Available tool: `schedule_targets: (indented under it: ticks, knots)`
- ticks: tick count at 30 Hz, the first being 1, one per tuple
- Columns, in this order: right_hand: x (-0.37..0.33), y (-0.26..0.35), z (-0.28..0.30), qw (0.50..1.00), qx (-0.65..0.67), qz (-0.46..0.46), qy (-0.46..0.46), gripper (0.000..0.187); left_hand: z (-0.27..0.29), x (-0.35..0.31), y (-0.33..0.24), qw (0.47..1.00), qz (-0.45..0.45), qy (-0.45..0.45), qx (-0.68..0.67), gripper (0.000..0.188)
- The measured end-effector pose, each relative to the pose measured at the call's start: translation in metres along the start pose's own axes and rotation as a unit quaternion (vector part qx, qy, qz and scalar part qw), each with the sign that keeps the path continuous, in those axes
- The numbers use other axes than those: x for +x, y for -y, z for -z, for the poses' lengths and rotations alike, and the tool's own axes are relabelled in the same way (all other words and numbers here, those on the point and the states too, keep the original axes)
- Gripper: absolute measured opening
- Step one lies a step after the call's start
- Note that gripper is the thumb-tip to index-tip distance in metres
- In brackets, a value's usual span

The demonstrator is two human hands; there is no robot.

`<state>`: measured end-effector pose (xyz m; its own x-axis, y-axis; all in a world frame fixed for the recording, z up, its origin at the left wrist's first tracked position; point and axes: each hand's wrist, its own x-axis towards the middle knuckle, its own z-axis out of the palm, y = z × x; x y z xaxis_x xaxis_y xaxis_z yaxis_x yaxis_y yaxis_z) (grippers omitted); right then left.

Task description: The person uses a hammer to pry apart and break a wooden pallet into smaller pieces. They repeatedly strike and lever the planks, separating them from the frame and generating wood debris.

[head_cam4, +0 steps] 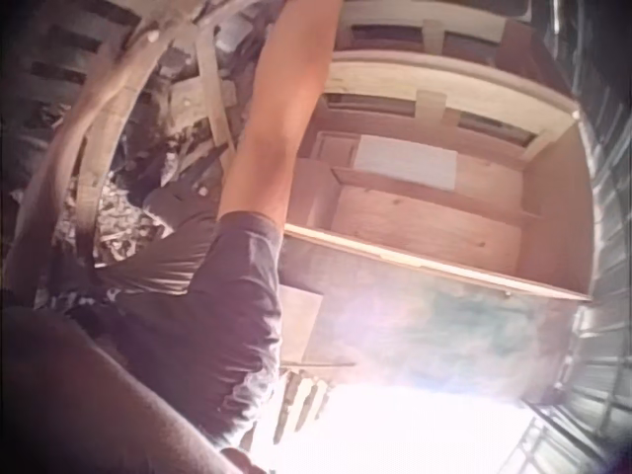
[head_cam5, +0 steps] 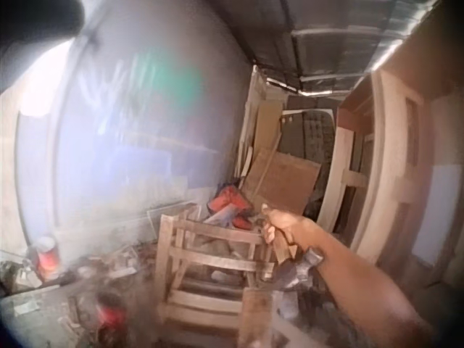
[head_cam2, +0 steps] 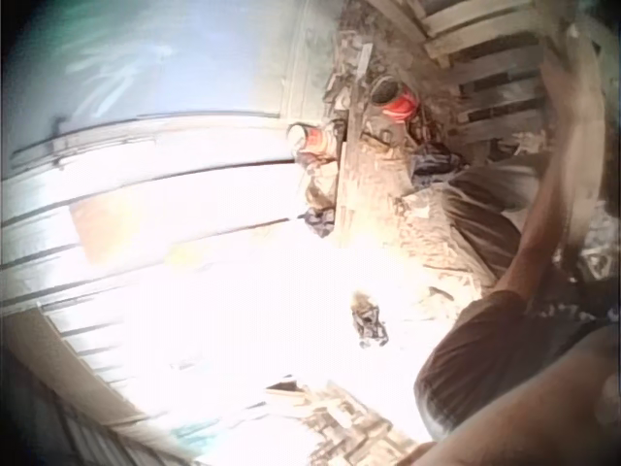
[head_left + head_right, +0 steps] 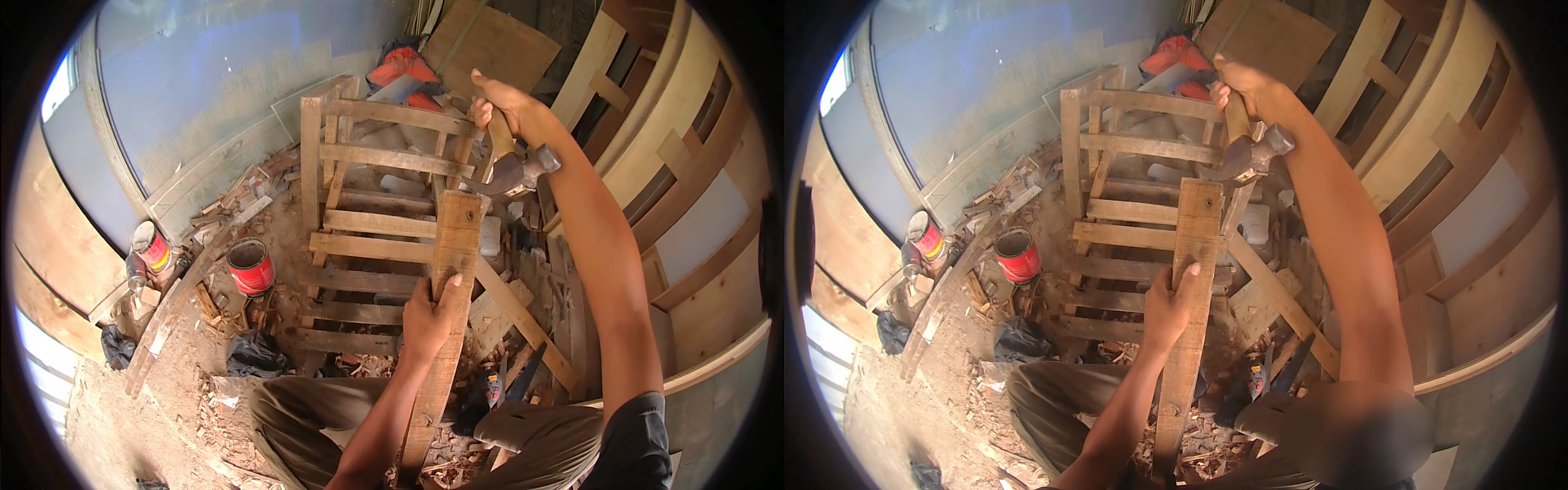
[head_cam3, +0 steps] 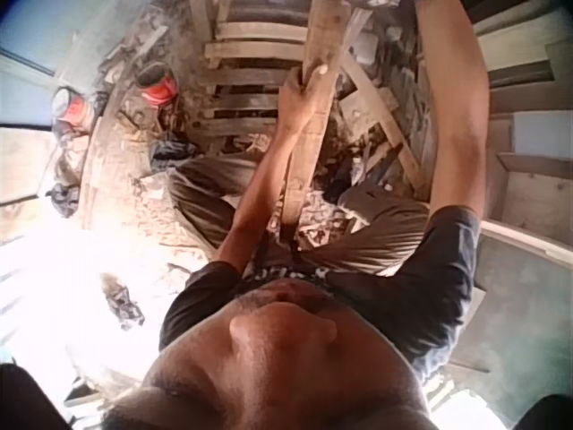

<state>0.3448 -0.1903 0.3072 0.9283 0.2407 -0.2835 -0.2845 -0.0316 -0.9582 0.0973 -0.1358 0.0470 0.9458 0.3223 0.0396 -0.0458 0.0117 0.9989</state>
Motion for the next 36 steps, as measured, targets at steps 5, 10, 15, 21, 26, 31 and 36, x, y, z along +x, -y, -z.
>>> schedule_targets:
  ticks: [5,10,15,21,26,31,36]
  knots:
    - [0.033,-0.024,0.007,0.997,0.000,-0.081,-0.019,0.040,0.000,0.003,0.003,1.000,0.005,0.009,-0.011,0.065]
    - [0.058,-0.032,0.008,0.994,-0.039,-0.105,-0.018,0.034,-0.004,0.005,0.008,1.000,-0.006,0.005,-0.010,0.062]
    - [0.061,-0.033,0.000,0.990,-0.086,-0.111,0.010,0.033,-0.005,0.005,0.006,1.000,-0.016,0.004,-0.014,0.062]
    - [0.048,-0.039,-0.007,0.992,-0.121,-0.009,0.020,0.031,-0.006,0.006,0.008,1.000,-0.025,0.004,-0.006,0.062]
    - [0.037,-0.033,-0.022,0.983,-0.179,-0.025,0.007,0.029,-0.008,0.006,0.011,1.000,-0.013,0.005,0.004,0.063]
    - [0.025,-0.029,-0.021,0.983,-0.179,-0.032,-0.009,0.023,-0.014,0.005,0.013,1.000,-0.016,0.007,0.006,0.062]
    - [0.031,-0.032,-0.012,0.983,-0.180,-0.031,-0.011,0.020,-0.011,0.005,0.005,0.998,0.036,0.041,0.008,0.062]
